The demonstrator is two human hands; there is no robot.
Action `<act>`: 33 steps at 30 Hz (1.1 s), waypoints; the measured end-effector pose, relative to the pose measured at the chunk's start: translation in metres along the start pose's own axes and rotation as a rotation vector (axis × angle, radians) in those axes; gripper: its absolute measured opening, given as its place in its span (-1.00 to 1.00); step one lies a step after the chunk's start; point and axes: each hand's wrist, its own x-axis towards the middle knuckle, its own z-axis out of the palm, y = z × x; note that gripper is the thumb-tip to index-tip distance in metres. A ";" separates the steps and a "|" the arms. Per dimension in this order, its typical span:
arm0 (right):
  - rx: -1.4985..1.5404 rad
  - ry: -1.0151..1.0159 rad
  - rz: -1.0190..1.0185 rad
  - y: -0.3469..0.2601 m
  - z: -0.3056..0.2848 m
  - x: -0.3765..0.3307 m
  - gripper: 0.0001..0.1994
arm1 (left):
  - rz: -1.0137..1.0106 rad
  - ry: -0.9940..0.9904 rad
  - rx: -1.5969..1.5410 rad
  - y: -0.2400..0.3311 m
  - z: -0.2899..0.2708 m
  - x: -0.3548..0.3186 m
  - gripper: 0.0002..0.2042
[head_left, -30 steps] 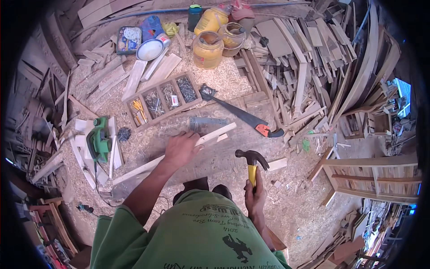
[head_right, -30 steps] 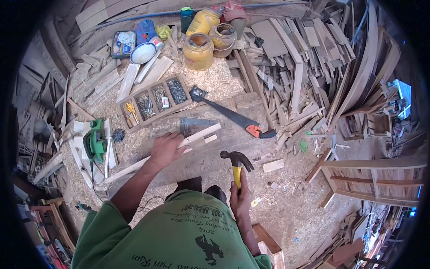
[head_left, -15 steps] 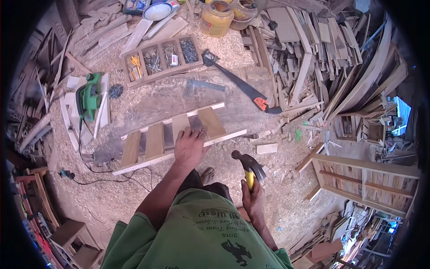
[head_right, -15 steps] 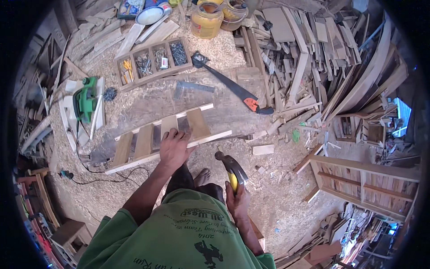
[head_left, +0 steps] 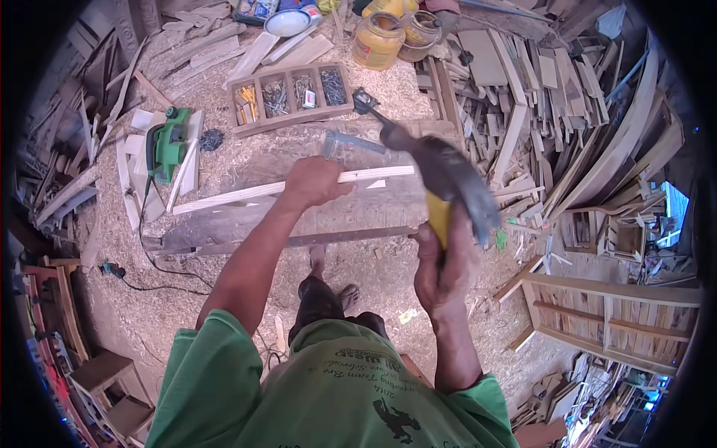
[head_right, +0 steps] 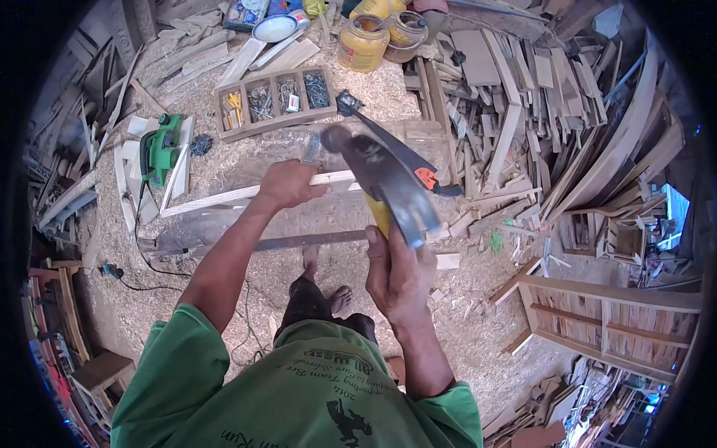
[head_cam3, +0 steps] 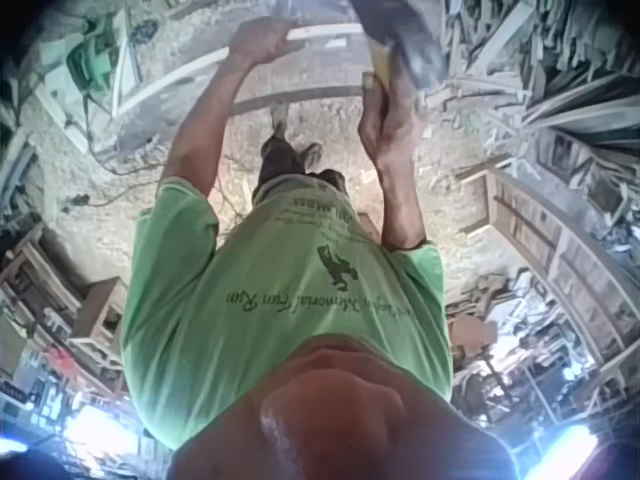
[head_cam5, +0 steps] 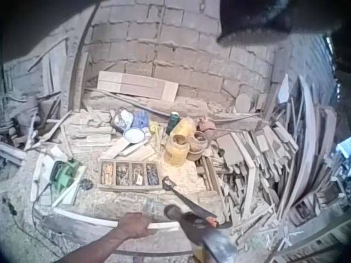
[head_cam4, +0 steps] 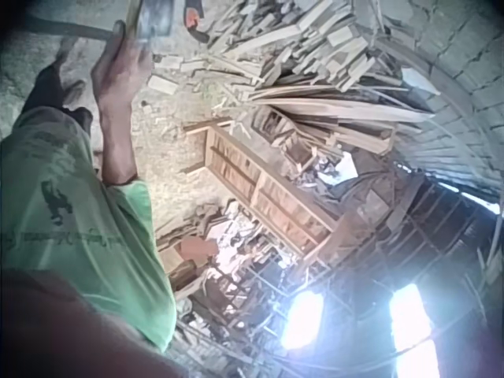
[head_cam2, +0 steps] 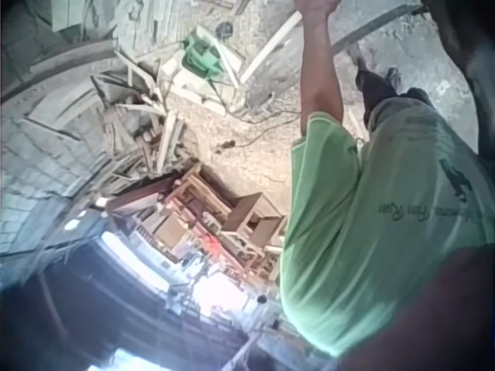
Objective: The person assembles a wooden frame by nailing small wooden slats onto a larger wooden structure. They use a hammer to drive nails into the wood, securing the pieces together on a workbench.
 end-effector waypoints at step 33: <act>0.081 0.075 0.014 0.035 0.042 0.018 -0.48 | 0.010 -0.022 0.010 -0.009 0.007 0.016 -0.44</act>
